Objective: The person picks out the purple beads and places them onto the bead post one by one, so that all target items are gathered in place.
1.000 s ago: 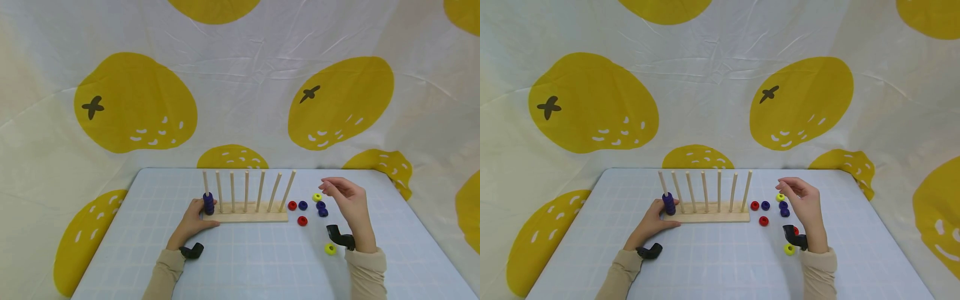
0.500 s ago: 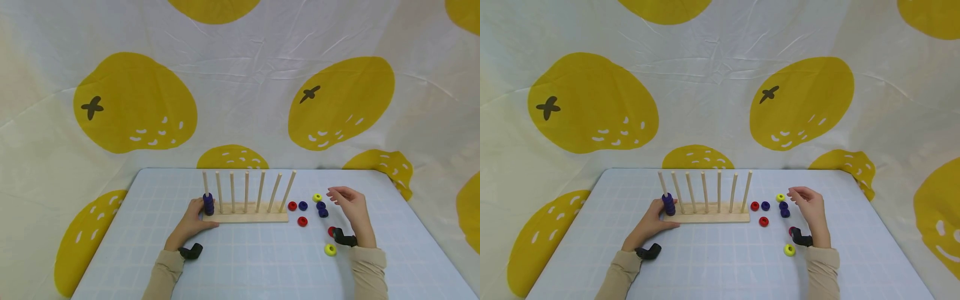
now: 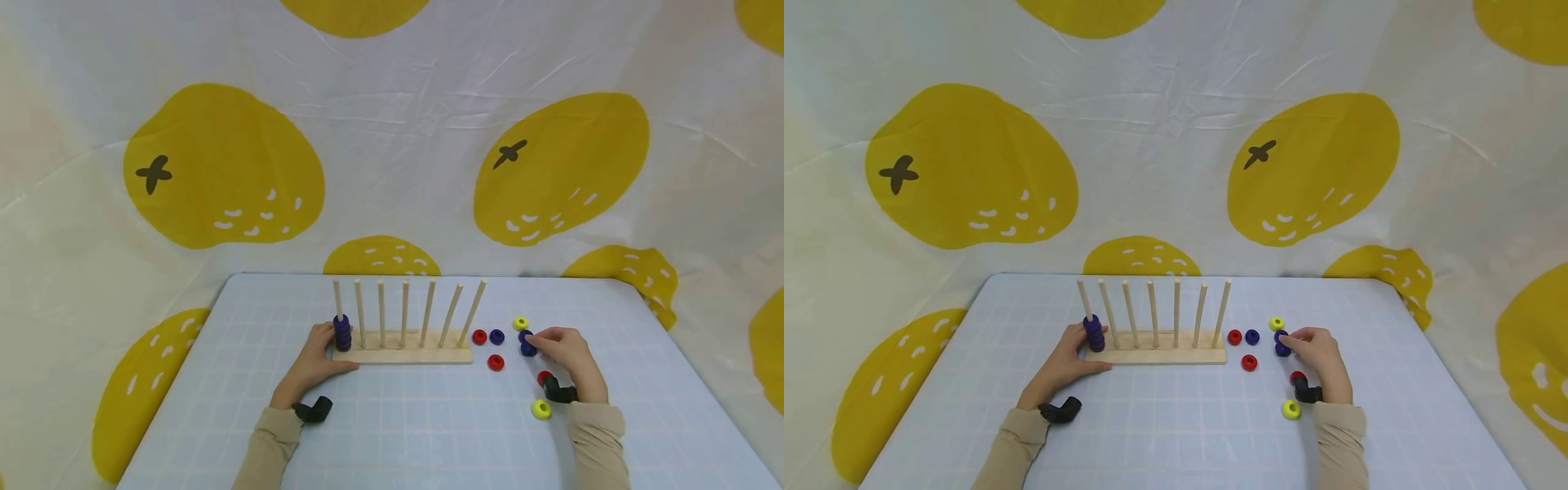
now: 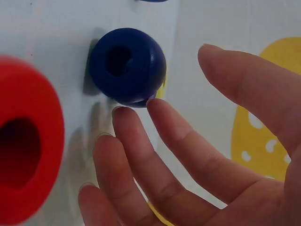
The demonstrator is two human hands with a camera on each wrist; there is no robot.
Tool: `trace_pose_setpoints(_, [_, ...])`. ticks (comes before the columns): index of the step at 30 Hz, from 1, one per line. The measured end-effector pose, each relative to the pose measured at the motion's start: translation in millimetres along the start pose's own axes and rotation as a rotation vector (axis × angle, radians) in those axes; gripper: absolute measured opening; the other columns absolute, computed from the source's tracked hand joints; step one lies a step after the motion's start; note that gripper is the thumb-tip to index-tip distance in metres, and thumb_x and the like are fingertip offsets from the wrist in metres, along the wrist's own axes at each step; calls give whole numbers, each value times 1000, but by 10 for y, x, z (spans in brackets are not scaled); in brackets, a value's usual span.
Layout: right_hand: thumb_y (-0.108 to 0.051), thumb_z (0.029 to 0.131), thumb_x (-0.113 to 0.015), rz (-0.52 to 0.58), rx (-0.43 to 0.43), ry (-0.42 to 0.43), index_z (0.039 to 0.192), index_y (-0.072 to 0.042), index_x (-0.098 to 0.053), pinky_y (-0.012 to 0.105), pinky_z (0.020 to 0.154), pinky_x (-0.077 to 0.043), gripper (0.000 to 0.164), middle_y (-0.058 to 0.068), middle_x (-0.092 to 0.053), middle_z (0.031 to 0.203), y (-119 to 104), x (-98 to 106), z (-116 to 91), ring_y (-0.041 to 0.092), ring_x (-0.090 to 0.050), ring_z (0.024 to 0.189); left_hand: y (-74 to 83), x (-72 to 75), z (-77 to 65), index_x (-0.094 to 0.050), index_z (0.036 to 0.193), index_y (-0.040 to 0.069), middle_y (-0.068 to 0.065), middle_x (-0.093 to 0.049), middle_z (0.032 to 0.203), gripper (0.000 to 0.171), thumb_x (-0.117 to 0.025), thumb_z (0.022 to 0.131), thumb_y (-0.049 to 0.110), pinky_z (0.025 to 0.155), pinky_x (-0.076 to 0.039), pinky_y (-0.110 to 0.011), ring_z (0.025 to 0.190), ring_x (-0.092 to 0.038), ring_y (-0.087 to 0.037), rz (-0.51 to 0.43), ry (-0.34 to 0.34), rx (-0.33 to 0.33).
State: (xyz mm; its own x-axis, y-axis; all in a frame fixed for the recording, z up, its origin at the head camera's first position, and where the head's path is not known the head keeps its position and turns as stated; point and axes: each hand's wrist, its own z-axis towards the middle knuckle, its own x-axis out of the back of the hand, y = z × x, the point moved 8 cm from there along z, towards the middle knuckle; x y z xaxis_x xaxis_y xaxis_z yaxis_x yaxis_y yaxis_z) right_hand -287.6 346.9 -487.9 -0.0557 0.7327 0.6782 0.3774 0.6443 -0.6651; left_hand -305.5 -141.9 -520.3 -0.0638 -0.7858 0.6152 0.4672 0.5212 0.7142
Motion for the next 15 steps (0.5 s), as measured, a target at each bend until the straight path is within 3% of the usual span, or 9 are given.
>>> trace_pose_setpoints(8, [-41, 90, -71, -35, -71, -38, 116, 7, -60, 40, 77, -44, 56, 18, -61, 98, 71, -63, -3, 30, -52, 89, -16, -2, 0, -64, 131, 7, -8, -60, 128, 75, -93, 66, 32, 100, -37, -51, 116, -45, -27, 13, 13, -11])
trace_pose_setpoints(15, [-36, 91, -70, -41, -76, -47, 116, 10, -60, 34, 72, -45, 54, 18, -62, 96, 59, -92, -8, 28, -53, 86, -10, -4, -7, -65, 130, 6, -8, -60, 127, 75, -94, 65, 31, 99, -36, -50, 115, -45, -27, 6, 16, -19])
